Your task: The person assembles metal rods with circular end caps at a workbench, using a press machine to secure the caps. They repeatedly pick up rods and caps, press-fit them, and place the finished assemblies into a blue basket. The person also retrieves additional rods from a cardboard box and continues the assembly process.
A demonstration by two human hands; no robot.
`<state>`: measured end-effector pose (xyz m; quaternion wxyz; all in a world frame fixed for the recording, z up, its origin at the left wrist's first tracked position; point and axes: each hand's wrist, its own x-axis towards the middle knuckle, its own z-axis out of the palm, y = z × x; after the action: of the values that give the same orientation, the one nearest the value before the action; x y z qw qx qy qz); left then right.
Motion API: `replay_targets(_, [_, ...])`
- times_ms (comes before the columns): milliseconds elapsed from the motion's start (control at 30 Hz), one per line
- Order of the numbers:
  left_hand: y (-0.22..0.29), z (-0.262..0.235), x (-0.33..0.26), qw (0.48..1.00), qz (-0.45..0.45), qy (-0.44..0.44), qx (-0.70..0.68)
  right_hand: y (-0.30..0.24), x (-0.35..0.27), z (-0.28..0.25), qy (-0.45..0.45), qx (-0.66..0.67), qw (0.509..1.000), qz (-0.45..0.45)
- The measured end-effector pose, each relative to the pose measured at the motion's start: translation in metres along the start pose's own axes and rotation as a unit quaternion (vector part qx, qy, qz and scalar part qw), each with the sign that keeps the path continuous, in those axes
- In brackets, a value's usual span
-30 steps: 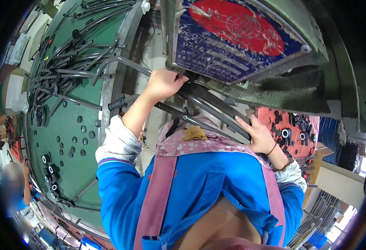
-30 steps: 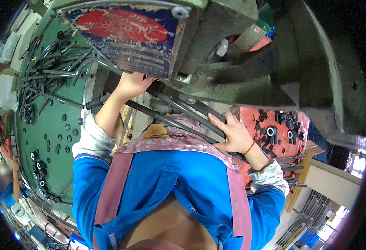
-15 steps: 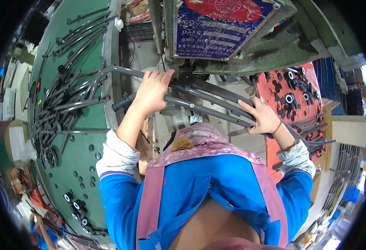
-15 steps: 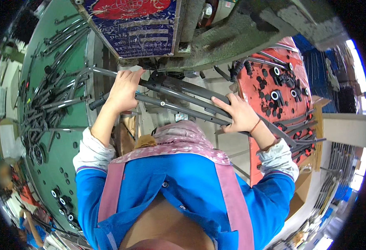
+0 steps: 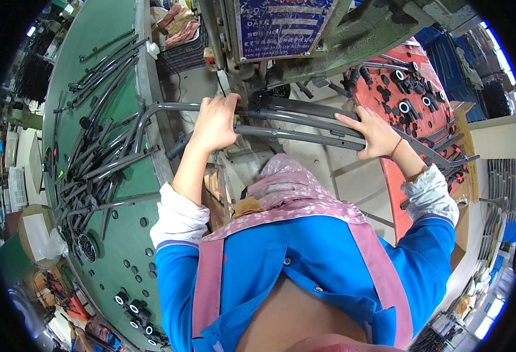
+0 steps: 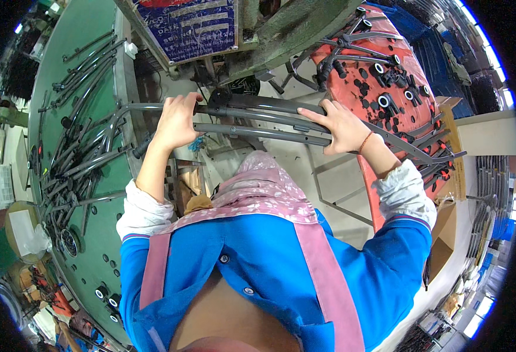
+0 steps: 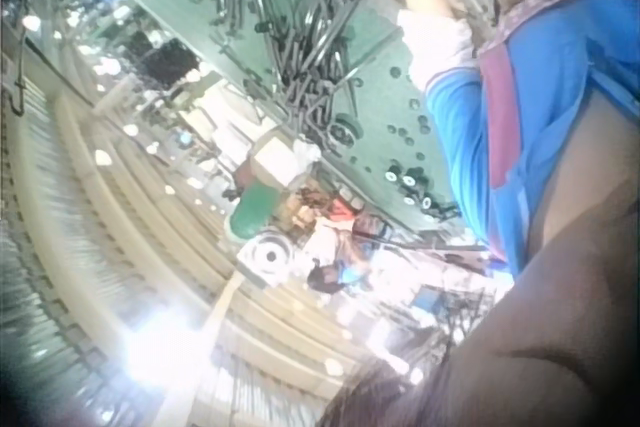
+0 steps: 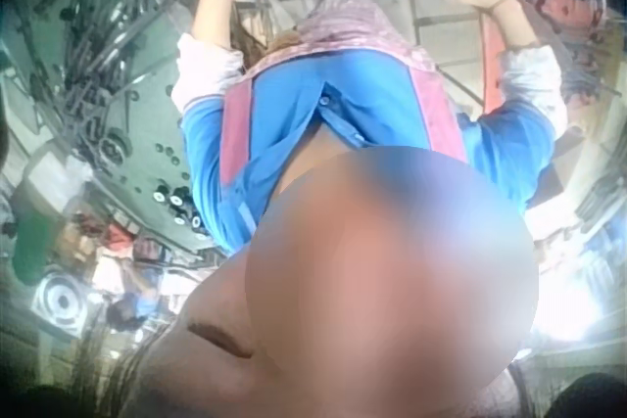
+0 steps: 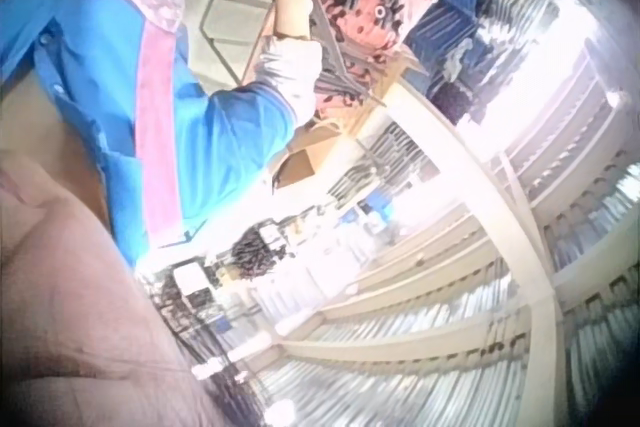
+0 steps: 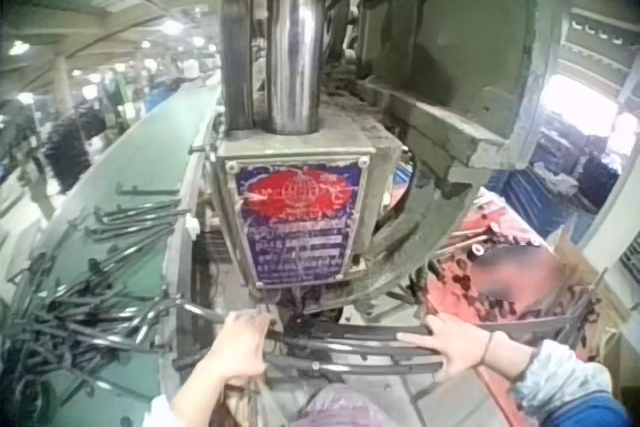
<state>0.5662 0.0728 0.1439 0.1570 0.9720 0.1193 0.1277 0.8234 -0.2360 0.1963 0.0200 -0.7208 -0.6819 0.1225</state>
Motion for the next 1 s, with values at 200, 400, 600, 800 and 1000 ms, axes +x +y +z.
replay_targets(200, [0.001, 0.001, 0.003, 1.0, -0.016, -0.021, -0.003, -0.001, -0.002, -0.006, -0.029, 0.016, 0.999, 0.015])
replay_targets(400, [0.011, -0.012, 0.002, 0.999, 0.013, 0.032, 0.018, -0.001, -0.007, -0.014, 0.015, -0.007, 1.0, 0.01])
replay_targets(600, [0.061, -0.041, -0.028, 0.995, -0.029, -0.084, 0.045, 0.0, -0.035, -0.002, 0.081, 0.015, 0.994, -0.067])
replay_targets(800, [0.075, 0.04, -0.091, 0.987, 0.025, -0.154, 0.042, 0.022, -0.06, 0.034, -0.042, 0.004, 0.998, -0.043])
replay_targets(1000, [0.121, 0.078, -0.054, 0.994, 0.049, -0.087, 0.034, 0.088, -0.083, 0.048, -0.041, -0.006, 0.998, -0.038])
